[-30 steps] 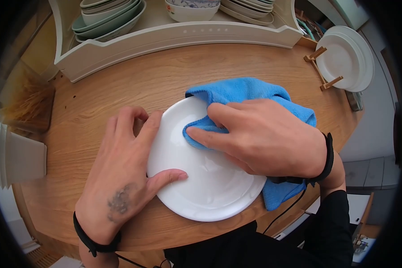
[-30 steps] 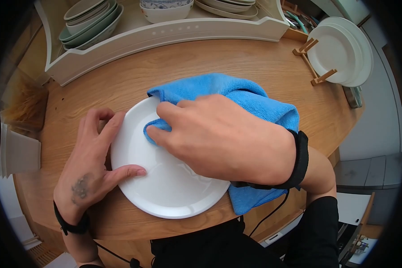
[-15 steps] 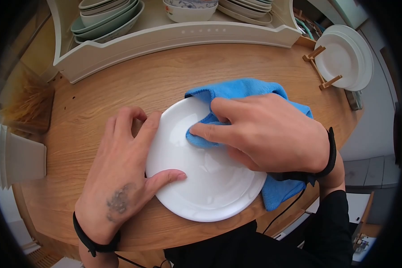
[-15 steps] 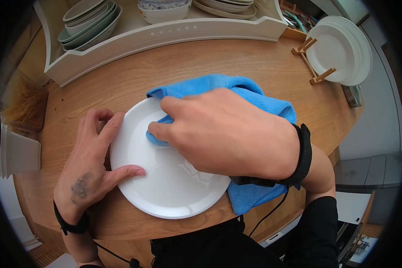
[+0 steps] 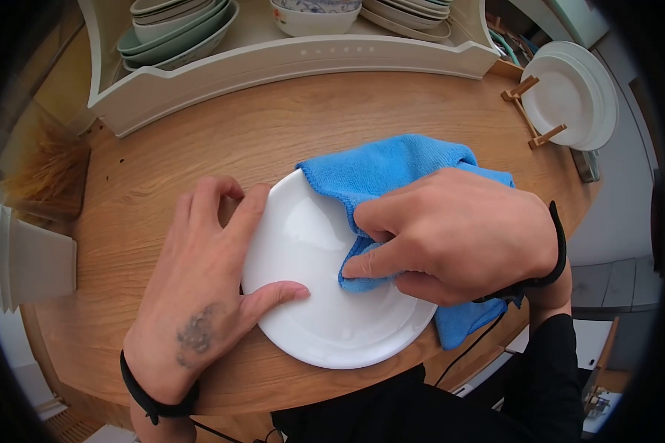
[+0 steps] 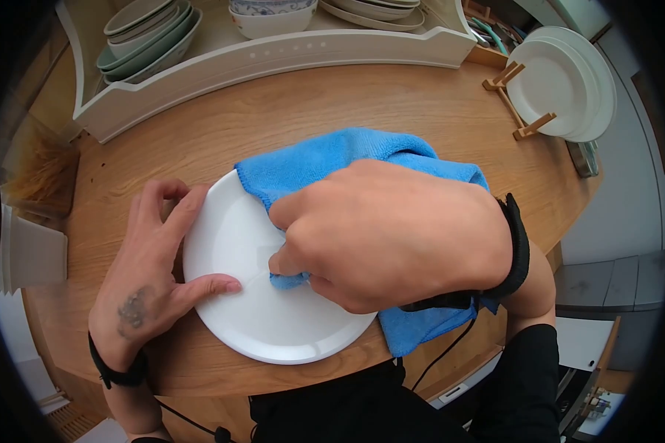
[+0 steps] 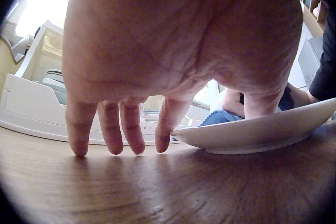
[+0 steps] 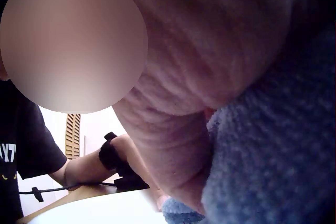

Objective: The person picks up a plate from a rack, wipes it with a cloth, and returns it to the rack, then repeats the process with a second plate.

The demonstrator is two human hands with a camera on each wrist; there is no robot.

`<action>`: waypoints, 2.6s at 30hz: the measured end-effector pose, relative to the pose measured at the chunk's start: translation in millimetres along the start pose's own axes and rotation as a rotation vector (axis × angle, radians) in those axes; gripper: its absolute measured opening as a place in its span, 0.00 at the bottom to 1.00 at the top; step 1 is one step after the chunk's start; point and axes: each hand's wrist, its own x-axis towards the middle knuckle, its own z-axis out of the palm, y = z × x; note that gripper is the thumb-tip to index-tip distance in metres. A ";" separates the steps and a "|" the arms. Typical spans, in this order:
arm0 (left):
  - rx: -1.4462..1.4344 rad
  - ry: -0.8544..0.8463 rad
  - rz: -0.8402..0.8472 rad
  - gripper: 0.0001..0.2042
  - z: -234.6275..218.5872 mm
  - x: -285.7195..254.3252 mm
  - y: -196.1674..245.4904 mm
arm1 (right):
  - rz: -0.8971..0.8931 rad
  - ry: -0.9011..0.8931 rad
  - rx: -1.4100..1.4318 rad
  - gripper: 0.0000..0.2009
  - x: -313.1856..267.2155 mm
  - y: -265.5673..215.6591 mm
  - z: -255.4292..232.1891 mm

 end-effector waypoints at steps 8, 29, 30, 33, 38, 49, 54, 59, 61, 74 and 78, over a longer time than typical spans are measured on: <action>0.000 0.000 0.004 0.44 0.7 -0.3 -0.7 | 0.090 0.185 -0.158 0.21 4.6 2.2 12.8; -0.007 0.003 0.007 0.43 -0.1 -0.4 0.0 | 0.055 0.090 -0.114 0.20 2.4 -2.3 3.0; -0.013 -0.002 0.000 0.43 -0.2 -0.4 0.1 | 0.054 0.061 -0.093 0.20 2.1 -2.7 1.3; -0.016 0.004 0.002 0.43 -0.5 -0.5 0.3 | 0.047 0.050 -0.080 0.20 2.3 -3.0 2.2; -0.015 0.005 0.008 0.43 -0.8 -0.5 -0.1 | 0.044 0.081 -0.089 0.12 4.6 -6.0 8.5; -0.020 -0.002 -0.008 0.42 -1.8 -1.1 0.6 | 0.363 0.168 -0.360 0.19 3.9 -7.3 1.5; -0.041 -0.002 0.012 0.42 -1.3 0.2 -1.4 | 0.316 0.125 -0.397 0.20 2.4 -6.8 6.7; -0.044 0.006 0.014 0.43 -0.9 0.1 -0.4 | 0.188 0.174 -0.356 0.18 6.8 -1.7 12.1; -0.038 0.015 0.019 0.43 -0.7 -0.6 -0.7 | 0.164 0.201 -0.371 0.20 10.0 1.2 14.7; 0.002 0.020 0.003 0.43 0.3 -1.1 1.2 | 0.241 0.291 -0.434 0.24 9.2 -1.8 22.7; 0.018 0.022 0.005 0.42 0.1 -1.4 1.5 | 0.300 0.264 -0.470 0.20 6.8 -6.2 17.8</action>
